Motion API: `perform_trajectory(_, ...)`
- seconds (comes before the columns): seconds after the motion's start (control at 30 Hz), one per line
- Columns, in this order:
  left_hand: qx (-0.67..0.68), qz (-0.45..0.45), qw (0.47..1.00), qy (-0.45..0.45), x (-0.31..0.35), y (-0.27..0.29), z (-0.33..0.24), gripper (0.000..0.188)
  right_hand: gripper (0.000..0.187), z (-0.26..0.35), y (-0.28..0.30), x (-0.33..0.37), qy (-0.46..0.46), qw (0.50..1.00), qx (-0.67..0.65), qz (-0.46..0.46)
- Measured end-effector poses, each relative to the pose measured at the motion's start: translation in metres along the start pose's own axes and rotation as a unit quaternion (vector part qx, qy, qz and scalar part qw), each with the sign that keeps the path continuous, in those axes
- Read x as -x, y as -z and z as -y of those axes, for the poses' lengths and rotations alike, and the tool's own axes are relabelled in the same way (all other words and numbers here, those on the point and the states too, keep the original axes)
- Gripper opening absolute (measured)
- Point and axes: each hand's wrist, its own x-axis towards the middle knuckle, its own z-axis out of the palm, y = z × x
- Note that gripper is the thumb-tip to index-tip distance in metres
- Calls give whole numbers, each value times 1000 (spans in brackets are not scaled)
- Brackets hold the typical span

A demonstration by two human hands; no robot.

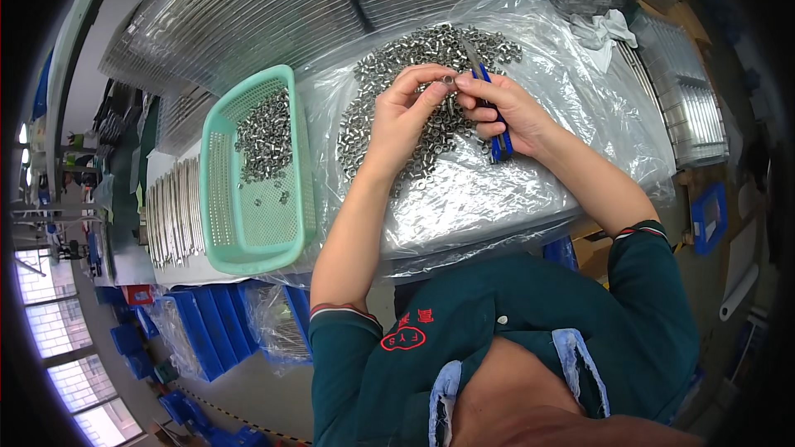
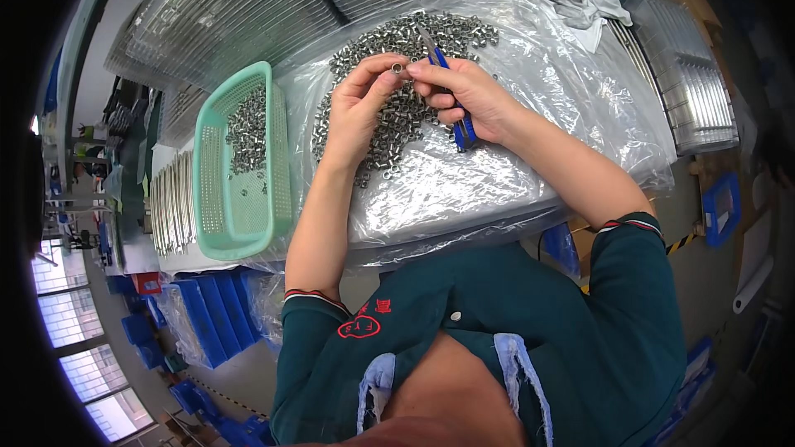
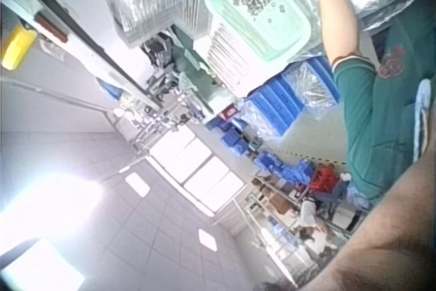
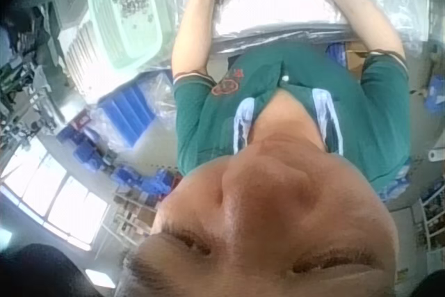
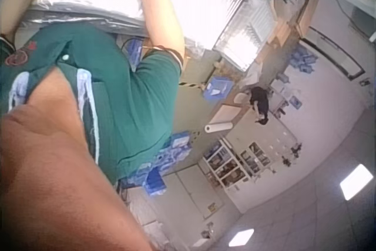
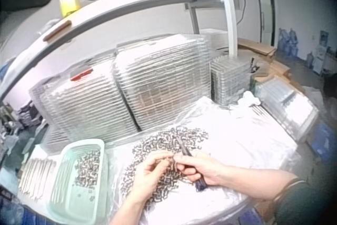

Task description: The person picks up small metal parts from a pile one by one, trims them using a utility knife, and places the parts into a plastic basket.

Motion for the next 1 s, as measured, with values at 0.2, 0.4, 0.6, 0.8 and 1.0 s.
perform_trajectory(0.2,-289,-46,944,-155,1,-4,-1,14,19,-1,0,0,13,999,32,-10)
perform_trajectory(0.4,-275,-148,932,-185,4,-7,0,12,24,0,4,-3,-20,1000,-11,16)
perform_trajectory(0.6,-124,-218,966,-67,8,6,-3,11,27,0,4,-4,-51,995,-72,43)
perform_trajectory(0.8,-365,-87,902,-213,3,-6,-4,19,20,-1,6,-4,-35,997,-62,24)
perform_trajectory(1.0,-351,-101,908,-204,3,-7,2,14,20,-2,6,-4,-32,998,-51,16)
